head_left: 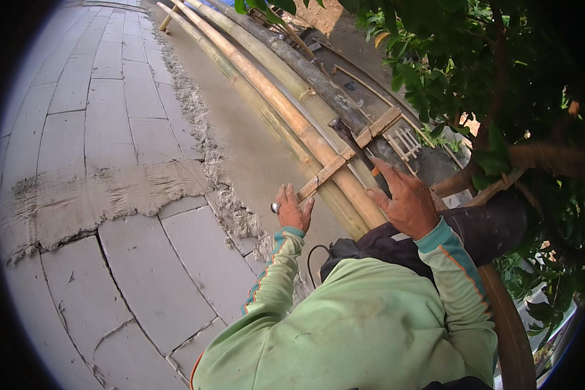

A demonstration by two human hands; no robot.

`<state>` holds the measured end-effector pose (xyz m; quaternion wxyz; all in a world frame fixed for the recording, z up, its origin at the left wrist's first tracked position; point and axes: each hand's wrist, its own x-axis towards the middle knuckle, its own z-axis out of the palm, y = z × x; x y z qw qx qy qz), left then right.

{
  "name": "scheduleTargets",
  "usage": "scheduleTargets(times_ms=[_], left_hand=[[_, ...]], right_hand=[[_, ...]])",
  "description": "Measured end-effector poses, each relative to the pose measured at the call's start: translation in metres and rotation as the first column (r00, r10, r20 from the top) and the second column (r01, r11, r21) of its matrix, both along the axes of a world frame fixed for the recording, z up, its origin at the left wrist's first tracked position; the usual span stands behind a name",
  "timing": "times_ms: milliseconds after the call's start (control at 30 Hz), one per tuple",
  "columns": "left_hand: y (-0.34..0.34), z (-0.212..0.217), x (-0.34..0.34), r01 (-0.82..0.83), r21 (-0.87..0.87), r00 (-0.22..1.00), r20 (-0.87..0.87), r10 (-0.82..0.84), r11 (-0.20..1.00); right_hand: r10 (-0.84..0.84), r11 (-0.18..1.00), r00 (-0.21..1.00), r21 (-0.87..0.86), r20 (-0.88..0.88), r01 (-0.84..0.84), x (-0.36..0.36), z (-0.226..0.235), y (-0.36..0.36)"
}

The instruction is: The person secures bamboo poles to a wooden frame on a rooftop using wire and a hammer. They wrap wire around the joints, twist it tight, and hammer nails to fasten the structure.

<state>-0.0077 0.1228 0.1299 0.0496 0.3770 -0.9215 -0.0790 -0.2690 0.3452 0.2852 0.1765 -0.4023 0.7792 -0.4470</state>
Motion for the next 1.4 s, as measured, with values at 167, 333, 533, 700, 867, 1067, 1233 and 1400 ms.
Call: scheduleTargets(times_ms=[167, 333, 533, 700, 867, 1067, 1233, 1400], left_hand=[[-0.021, -0.016, 0.009, -0.063, 0.249, 0.937, 0.347, -0.028, 0.967], [-0.015, 0.003, -0.011, -0.138, 0.287, 0.890, 0.455, -0.008, 0.948], [-0.017, -0.024, 0.012, -0.038, 0.222, 0.913, 0.403, -0.056, 0.974], [-0.026, 0.000, -0.010, -0.099, 0.311, 0.885, 0.462, -0.059, 0.945], [-0.023, -0.005, -0.001, 0.012, 0.246, 0.870, 0.476, -0.131, 0.969], [-0.058, 0.008, -0.034, -0.025, 0.470, 0.883, 0.424, -0.202, 0.882], [-0.112, -0.083, -0.020, -0.158, 0.808, 0.940, 0.299, -0.164, 0.568], [-0.084, -0.061, -0.055, -0.458, 0.829, 0.883, 0.466, 0.058, 0.321]], right_hand=[[0.232, 0.970, 0.954, -0.029, -0.191, -0.241, 0.025, -0.036, -0.041], [0.341, 0.756, 0.939, 0.605, -0.039, -0.249, 0.039, -0.132, -0.053], [0.367, 0.921, 0.917, 0.197, -0.154, -0.336, 0.031, -0.074, -0.047], [0.396, 0.728, 0.912, 0.642, -0.109, -0.240, 0.040, -0.127, -0.034], [0.285, 0.857, 0.956, 0.466, -0.067, -0.222, 0.036, -0.102, -0.038], [0.111, 0.819, 0.972, 0.536, 0.206, -0.206, 0.017, -0.102, -0.006], [-0.294, 0.907, 0.272, 0.177, 0.916, 0.382, 0.006, -0.080, 0.006], [-0.156, 0.502, -0.222, 0.271, 0.962, 0.822, -0.004, -0.097, -0.005]])
